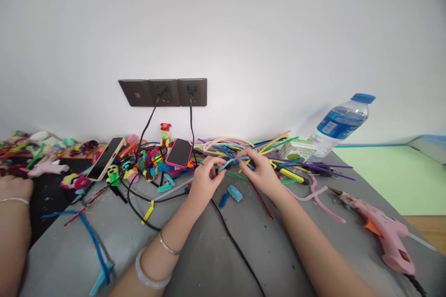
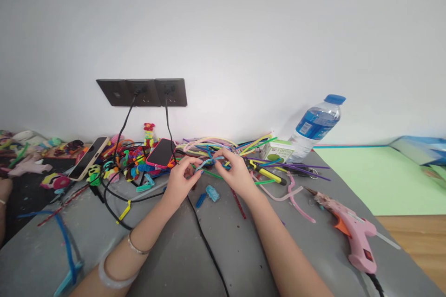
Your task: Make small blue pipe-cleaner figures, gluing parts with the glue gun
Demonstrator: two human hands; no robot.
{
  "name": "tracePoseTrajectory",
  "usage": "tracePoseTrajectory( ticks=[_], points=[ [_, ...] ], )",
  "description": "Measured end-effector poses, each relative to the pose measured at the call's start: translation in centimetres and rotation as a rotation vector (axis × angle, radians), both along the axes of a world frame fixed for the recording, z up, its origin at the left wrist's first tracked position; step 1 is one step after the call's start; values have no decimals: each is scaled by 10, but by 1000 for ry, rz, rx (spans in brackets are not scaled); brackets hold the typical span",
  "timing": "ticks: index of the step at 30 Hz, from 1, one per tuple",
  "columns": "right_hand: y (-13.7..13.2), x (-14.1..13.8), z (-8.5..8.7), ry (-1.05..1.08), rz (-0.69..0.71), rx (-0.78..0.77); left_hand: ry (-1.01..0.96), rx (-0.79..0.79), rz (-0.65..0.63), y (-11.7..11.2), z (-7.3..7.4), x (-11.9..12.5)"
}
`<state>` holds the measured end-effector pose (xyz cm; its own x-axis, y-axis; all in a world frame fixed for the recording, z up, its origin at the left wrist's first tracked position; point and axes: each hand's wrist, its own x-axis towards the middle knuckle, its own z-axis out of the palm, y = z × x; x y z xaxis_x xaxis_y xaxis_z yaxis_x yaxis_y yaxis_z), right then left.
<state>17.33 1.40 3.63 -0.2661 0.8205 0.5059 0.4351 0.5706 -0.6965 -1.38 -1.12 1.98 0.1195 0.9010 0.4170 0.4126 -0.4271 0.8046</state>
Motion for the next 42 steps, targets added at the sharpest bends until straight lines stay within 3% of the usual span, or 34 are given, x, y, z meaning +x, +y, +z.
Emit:
tracePoseTrajectory(
  ticks=[12, 20, 24, 33, 42],
  points=[
    [1, 4, -1, -9, -25, -10, -25, 44, 5, -1, -1, 0],
    [0, 2, 0, -20, 65, -26, -108, 133, 52, 0, 0, -2],
    [0, 1, 0, 0, 96, -64, -194, 87, 62, 1, 0, -3],
    [1, -3, -3, 328, 175, -243, -223, 54, 14, 1, -2, 0],
    [2, -2, -4, 300, 179, -303, -430, -159, -19, -1, 0, 1]
  ],
)
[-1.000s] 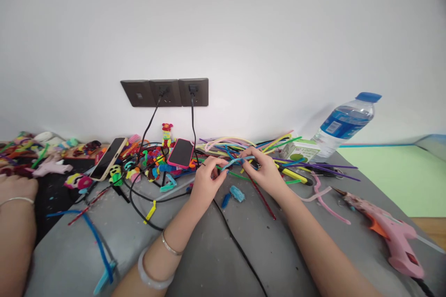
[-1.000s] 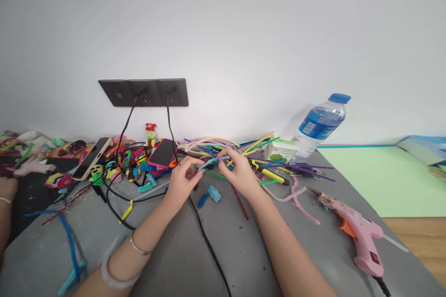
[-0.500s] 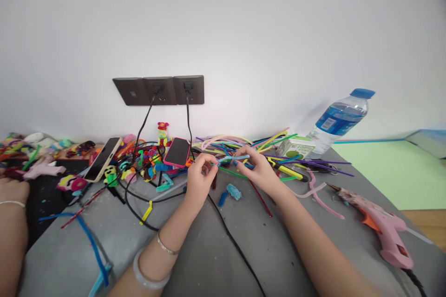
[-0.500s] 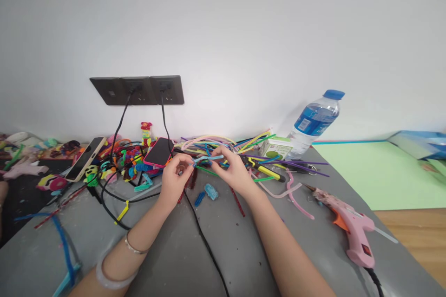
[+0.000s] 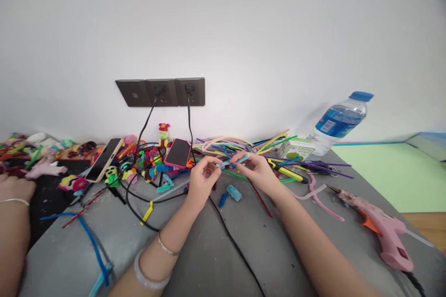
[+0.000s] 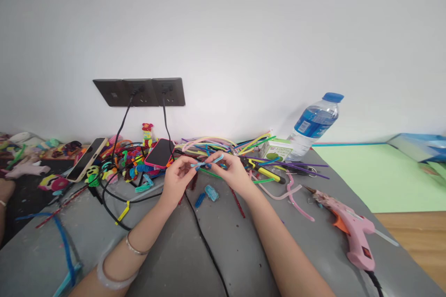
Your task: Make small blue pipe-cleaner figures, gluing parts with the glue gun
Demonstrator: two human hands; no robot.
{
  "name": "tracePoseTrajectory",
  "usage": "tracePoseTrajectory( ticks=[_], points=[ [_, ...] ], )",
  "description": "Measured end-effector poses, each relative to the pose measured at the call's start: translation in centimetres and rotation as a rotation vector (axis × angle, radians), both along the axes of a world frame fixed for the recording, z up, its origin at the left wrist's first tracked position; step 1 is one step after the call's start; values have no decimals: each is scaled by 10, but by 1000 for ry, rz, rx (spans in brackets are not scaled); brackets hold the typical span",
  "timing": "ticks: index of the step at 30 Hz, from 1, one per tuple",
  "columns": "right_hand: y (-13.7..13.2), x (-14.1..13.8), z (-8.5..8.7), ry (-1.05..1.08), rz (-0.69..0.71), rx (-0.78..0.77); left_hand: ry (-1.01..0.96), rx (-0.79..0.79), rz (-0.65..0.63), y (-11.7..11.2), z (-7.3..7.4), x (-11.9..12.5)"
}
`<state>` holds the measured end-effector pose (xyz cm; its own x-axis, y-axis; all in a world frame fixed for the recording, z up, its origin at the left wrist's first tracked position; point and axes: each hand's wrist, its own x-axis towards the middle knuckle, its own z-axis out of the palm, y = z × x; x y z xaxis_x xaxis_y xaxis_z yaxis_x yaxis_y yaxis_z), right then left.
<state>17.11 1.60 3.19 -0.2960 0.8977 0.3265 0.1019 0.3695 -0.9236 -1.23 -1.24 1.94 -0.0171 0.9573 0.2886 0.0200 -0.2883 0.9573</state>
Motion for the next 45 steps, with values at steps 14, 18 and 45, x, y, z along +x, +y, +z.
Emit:
tracePoseTrajectory(
  ticks=[14, 18, 45],
  points=[
    [-3, -4, 5, 239, 208, -259, -367, -272, -126, 3, 2, 4],
    [-6, -4, 10, 227, 210, -221, -369, -318, -225, 2, 2, 4],
    [-7, 0, 10, 214, 259, -290, -524, -411, -342, -3, 15, 8]
  ],
)
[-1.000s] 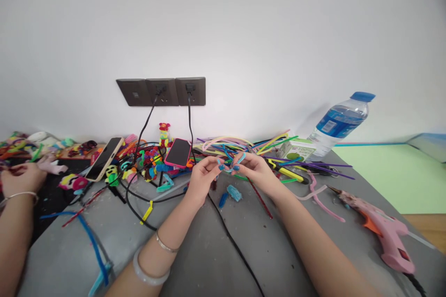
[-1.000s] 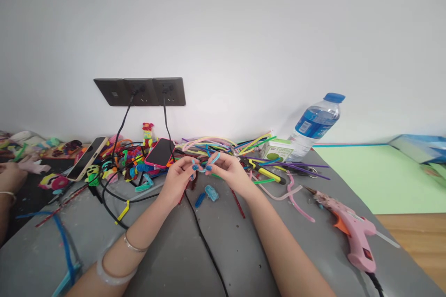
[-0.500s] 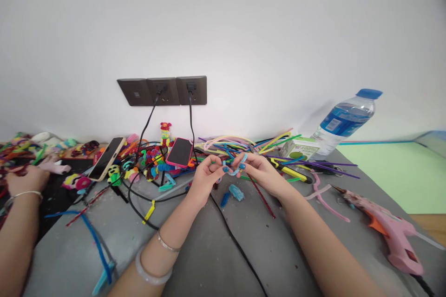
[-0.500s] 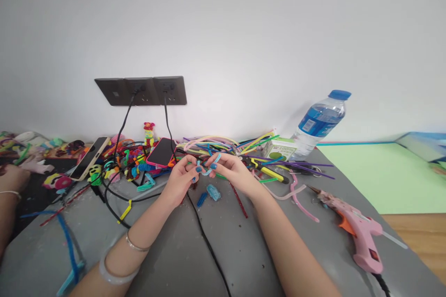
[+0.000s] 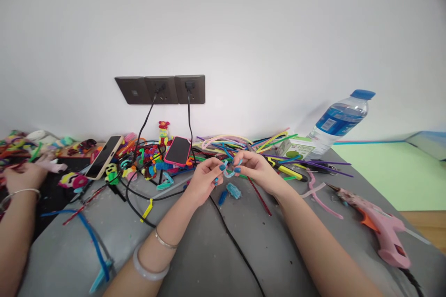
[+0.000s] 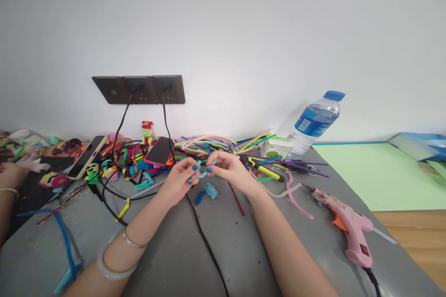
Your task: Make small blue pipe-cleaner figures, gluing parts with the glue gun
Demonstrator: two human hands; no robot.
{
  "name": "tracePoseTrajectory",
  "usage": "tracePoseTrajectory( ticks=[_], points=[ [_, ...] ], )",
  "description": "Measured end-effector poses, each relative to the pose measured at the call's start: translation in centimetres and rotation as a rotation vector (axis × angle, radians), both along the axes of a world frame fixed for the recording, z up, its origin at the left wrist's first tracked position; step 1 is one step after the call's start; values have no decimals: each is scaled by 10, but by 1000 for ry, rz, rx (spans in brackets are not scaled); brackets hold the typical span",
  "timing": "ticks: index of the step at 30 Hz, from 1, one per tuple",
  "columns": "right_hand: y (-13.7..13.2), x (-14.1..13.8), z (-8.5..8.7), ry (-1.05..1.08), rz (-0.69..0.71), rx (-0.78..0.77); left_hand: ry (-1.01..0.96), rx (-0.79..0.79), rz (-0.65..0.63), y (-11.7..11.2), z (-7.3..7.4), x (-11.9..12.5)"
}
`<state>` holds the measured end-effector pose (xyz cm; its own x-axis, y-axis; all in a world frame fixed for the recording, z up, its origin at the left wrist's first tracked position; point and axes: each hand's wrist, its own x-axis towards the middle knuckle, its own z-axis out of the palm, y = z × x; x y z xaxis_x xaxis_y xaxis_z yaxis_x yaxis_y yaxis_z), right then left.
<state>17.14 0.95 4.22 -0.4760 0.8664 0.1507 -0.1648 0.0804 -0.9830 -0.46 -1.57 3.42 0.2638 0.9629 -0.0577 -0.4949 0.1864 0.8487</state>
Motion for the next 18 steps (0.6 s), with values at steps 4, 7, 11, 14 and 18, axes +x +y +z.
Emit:
tracePoseTrajectory(
  ticks=[4, 7, 11, 14, 18],
  points=[
    [-3, -3, 5, 33, 22, -19, 20, -5, -54, -1, 2, 1],
    [-4, -4, 8, 18, 20, -8, 33, -16, -56, -2, 2, 2],
    [-4, -4, 9, -37, 30, 6, 111, 12, -74, -1, -2, 1],
    [-3, -3, 7, -47, 17, -2, 233, 114, -25, -2, -5, -1],
    [-1, -2, 6, -16, -33, -15, 478, 423, 183, -7, -5, -1]
  ],
)
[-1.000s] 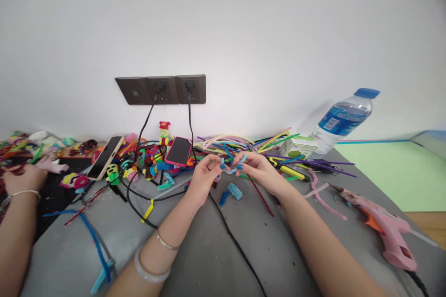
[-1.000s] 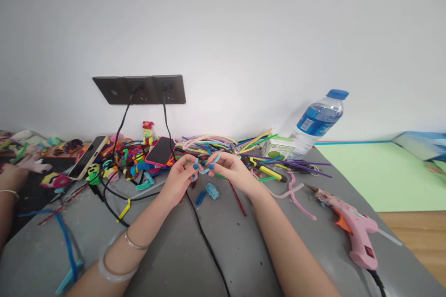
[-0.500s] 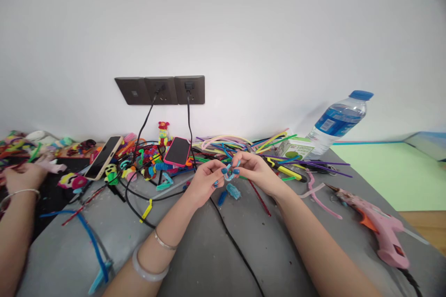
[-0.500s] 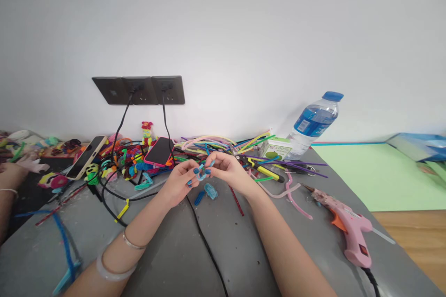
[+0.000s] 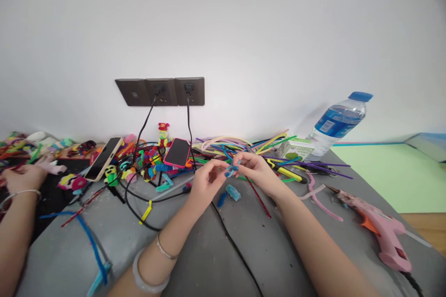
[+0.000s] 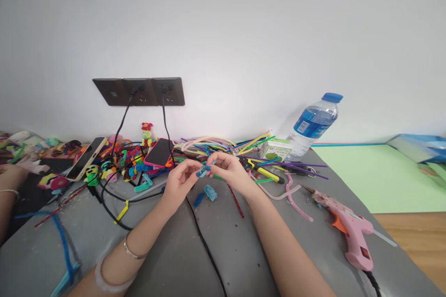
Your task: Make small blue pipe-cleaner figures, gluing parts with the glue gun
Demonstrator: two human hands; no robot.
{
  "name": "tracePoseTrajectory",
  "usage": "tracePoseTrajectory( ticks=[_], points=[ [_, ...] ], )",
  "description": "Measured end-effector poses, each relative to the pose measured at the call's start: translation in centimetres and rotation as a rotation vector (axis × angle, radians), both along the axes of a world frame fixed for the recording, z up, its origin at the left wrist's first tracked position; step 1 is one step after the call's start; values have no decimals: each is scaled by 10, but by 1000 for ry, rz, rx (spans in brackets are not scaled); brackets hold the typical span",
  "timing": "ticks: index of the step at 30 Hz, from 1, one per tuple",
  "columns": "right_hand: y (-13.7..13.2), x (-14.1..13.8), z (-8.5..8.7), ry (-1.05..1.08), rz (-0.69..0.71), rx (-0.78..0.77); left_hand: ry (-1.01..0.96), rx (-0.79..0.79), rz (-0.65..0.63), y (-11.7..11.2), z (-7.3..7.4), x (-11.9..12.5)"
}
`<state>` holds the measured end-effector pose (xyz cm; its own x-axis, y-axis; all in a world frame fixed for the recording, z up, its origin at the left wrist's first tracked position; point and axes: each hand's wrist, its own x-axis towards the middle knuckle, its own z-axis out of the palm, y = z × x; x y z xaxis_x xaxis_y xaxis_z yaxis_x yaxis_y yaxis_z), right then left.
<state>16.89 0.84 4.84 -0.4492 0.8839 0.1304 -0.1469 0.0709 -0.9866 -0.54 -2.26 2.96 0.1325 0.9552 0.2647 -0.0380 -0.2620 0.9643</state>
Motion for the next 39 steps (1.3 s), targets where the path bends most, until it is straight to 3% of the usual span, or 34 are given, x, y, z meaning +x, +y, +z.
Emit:
tracePoseTrajectory(
  ticks=[9, 39],
  points=[
    [1, 2, -5, 4, -49, -3, 115, 184, 150, -2, 2, 1],
    [1, 7, -6, -26, 145, -111, 102, 330, 111, 3, -4, -5]
  ],
)
